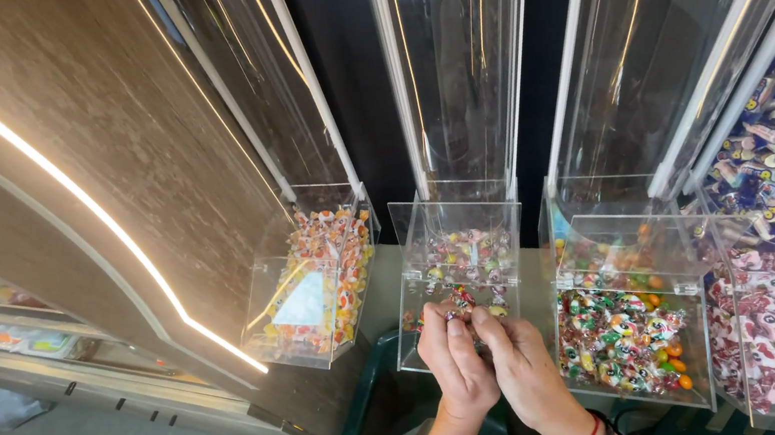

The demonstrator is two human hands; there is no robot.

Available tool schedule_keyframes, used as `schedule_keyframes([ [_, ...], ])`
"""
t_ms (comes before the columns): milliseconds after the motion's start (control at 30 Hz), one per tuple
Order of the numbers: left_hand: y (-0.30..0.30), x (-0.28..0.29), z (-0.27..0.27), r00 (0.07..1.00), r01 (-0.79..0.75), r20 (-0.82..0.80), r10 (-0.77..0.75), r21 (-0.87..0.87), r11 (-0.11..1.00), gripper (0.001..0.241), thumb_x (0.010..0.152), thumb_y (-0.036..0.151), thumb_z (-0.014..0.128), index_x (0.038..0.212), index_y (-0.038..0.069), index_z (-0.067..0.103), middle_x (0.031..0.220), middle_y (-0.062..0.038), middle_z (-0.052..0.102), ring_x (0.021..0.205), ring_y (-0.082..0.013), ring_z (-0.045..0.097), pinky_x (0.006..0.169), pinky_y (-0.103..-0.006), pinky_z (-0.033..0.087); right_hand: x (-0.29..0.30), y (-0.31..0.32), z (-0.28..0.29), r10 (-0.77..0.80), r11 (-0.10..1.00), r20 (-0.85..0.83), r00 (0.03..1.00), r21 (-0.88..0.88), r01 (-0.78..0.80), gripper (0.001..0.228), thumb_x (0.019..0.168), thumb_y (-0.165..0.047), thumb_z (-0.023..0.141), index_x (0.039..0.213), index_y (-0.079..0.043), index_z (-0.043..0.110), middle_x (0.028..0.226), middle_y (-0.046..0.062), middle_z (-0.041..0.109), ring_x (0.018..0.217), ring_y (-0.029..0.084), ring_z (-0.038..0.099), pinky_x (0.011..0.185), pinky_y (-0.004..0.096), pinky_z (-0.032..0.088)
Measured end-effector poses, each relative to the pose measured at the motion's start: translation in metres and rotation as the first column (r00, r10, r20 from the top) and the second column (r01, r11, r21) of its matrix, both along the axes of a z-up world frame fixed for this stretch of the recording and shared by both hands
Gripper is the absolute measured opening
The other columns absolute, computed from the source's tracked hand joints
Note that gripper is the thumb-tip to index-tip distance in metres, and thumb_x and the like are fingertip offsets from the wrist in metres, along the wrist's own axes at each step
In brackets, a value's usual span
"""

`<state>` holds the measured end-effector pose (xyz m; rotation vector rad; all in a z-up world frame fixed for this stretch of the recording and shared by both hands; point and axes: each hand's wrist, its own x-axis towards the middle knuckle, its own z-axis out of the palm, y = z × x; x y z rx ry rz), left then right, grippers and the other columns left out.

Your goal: Sorting mixed candies from a jar into their corresponding dispensers.

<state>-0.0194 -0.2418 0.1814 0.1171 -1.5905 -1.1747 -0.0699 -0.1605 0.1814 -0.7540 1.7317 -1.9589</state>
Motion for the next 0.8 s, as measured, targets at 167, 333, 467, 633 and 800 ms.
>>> schedule_keyframes([
  [167, 0.002, -0.004, -0.011, 0.994, -0.044, -0.096, 0.051, 0.073, 0.996, 0.024, 0.104, 0.02, 0.043, 0.094, 0.0, 0.054, 0.076, -0.01, 0.058, 0.065, -0.0191, 0.052, 0.06, -0.0327, 0.044, -0.003, -0.007, -0.02, -0.048, 0.981, 0.499, 0.865, -0.138, 0.134, 0.037, 0.101, -0.033, 0.057, 0.103, 0.002, 0.067, 0.08, 0.006, 0.066, 0.069, 0.014, 0.062, 0.061, 0.029, 0.05],
  [333, 0.0, 0.002, 0.007, 0.996, 0.014, -0.089, -0.008, 0.064, 0.998, 0.027, 0.105, 0.021, 0.04, 0.094, 0.001, 0.053, 0.079, -0.01, 0.058, 0.068, -0.0176, 0.052, 0.062, -0.0324, 0.044, -0.001, -0.004, -0.016, -0.004, 0.983, 0.53, 0.848, -0.152, 0.1, 0.033, 0.098, -0.035, 0.058, 0.096, -0.002, 0.065, 0.077, 0.003, 0.06, 0.063, 0.011, 0.055, 0.055, 0.028, 0.045],
  [467, -0.002, 0.005, 0.002, 0.992, 0.108, -0.091, -0.092, 0.189, 0.976, 0.033, 0.108, 0.025, 0.033, 0.09, 0.003, 0.051, 0.079, -0.007, 0.055, 0.068, -0.0142, 0.047, 0.063, -0.031, 0.042, 0.002, -0.001, -0.024, -0.045, 0.992, 0.399, 0.916, -0.093, 0.09, 0.046, 0.104, -0.04, 0.056, 0.074, -0.005, 0.051, 0.065, -0.002, 0.043, 0.054, 0.009, 0.039, 0.047, 0.028, 0.031],
  [633, -0.02, 0.015, 0.0, 0.989, 0.112, -0.129, -0.067, 0.386, 0.916, 0.033, 0.109, 0.029, 0.032, 0.091, 0.006, 0.049, 0.075, -0.004, 0.05, 0.065, -0.0123, 0.044, 0.057, -0.0284, 0.036, -0.011, 0.013, -0.018, -0.153, 0.987, 0.111, 0.982, -0.024, 0.156, 0.055, 0.106, -0.042, 0.047, 0.067, -0.003, 0.051, 0.057, -0.001, 0.044, 0.051, 0.011, 0.04, 0.047, 0.029, 0.032],
  [800, -0.045, 0.034, -0.002, 0.969, 0.225, -0.213, -0.123, 0.566, 0.793, 0.031, 0.109, 0.03, 0.035, 0.091, 0.008, 0.048, 0.075, -0.004, 0.047, 0.063, -0.0113, 0.043, 0.056, -0.0277, 0.037, -0.019, 0.032, 0.023, -0.189, 0.948, -0.301, 0.935, 0.192, 0.253, 0.056, 0.109, -0.04, 0.047, 0.074, -0.001, 0.07, 0.054, 0.006, 0.055, 0.05, 0.015, 0.05, 0.049, 0.031, 0.039],
])
